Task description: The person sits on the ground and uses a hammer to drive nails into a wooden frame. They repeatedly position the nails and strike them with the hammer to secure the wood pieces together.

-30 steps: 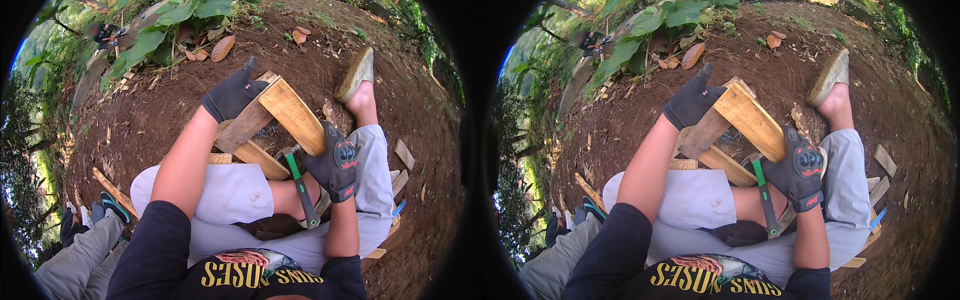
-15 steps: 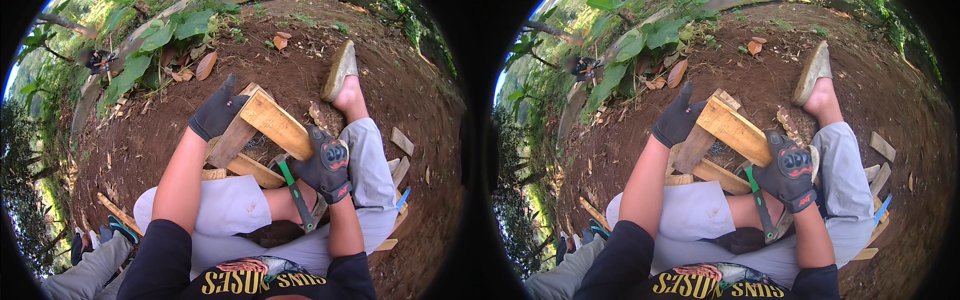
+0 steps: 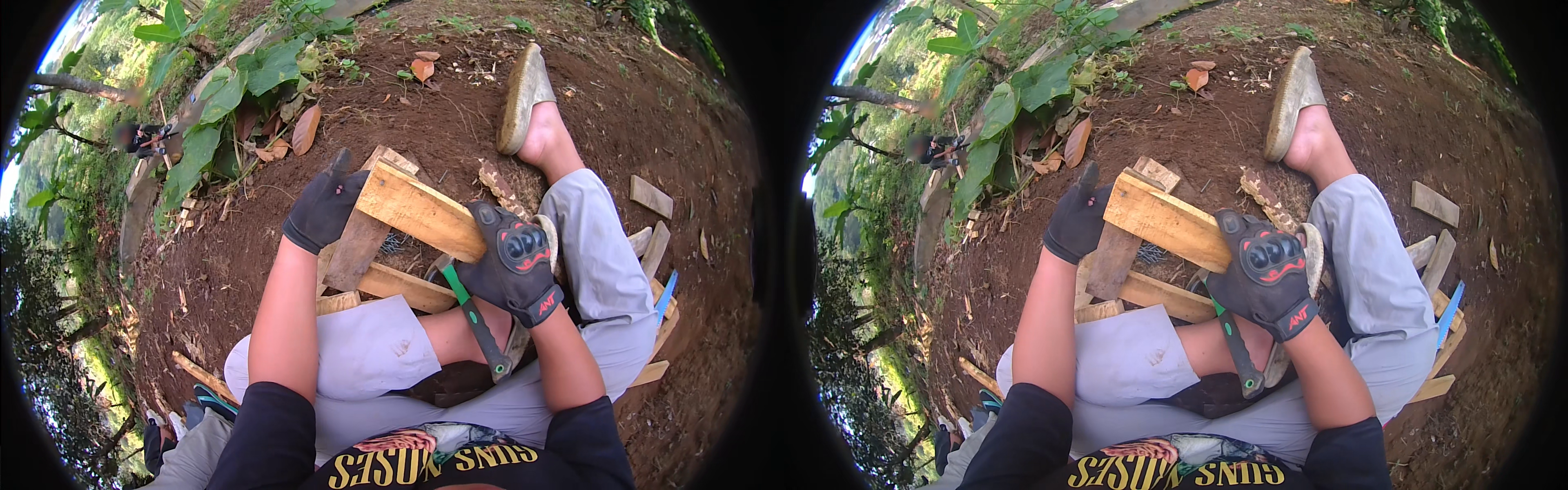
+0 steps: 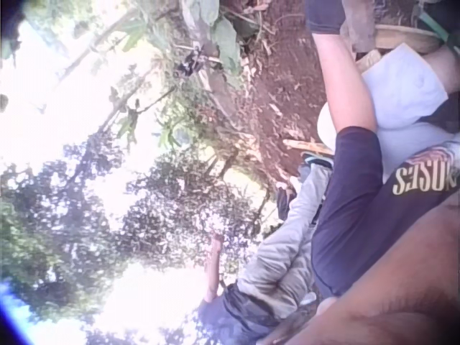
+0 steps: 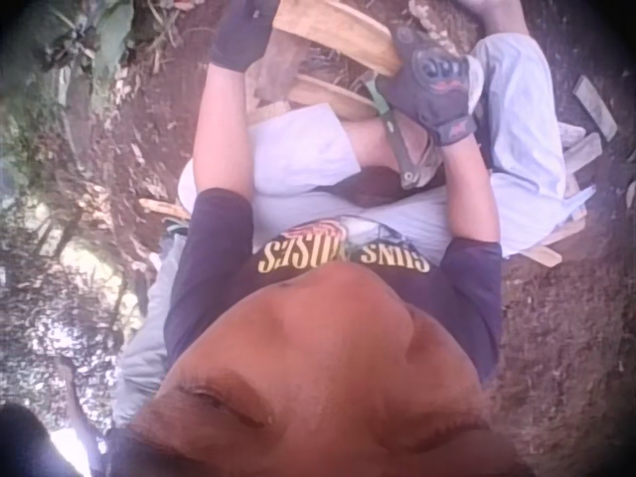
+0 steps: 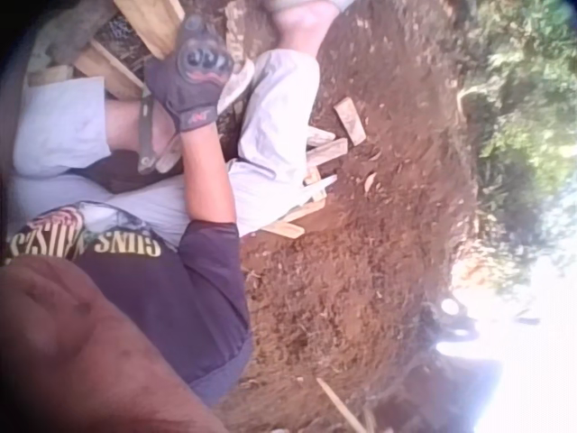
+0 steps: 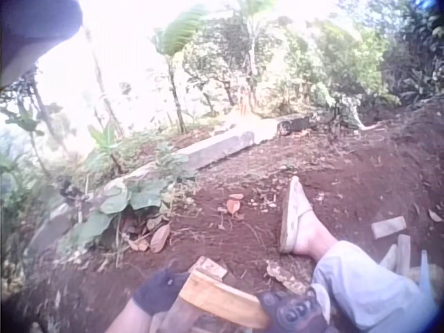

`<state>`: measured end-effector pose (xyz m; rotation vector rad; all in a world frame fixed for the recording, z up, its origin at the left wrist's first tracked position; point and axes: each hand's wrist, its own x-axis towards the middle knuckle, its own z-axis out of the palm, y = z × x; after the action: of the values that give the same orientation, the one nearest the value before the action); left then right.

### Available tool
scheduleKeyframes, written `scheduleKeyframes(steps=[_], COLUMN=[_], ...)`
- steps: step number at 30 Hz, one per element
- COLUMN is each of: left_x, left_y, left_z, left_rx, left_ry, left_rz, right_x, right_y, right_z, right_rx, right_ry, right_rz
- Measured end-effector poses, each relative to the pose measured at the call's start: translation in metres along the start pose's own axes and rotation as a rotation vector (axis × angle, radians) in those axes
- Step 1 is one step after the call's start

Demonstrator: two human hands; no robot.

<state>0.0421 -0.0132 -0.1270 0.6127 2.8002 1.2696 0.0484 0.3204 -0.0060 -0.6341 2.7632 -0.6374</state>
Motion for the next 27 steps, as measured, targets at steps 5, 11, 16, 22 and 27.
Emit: scheduleKeyframes(steps=[5,11,16,22,27], left_x=[-0.006,-0.006,0.0,-0.004,-0.004], left_y=[-0.001,0.001,0.011,0.004,0.007], left_z=[0.011,0.007,0.002,0.004,0.004], left_rx=[-1.004,-1.121,-1.121,-1.088,-1.031], left_ry=[-0.046,-0.038,-0.075,-0.074,-0.084], left_rz=[-0.271,-0.39,-0.449,-0.257,-0.323], right_x=[0.0,0.0,-0.001,-0.001,-0.002], right_y=[-0.002,-0.003,0.0,-0.002,-0.002], right_z=[-0.003,-0.001,0.001,-0.001,-0.002], right_rx=[0.0,-0.019,-0.027,-0.012,-0.041], right_ry=[-0.024,-0.029,-0.009,0.01,0.003], right_rz=[0.029,0.037,0.025,0.02,0.028])
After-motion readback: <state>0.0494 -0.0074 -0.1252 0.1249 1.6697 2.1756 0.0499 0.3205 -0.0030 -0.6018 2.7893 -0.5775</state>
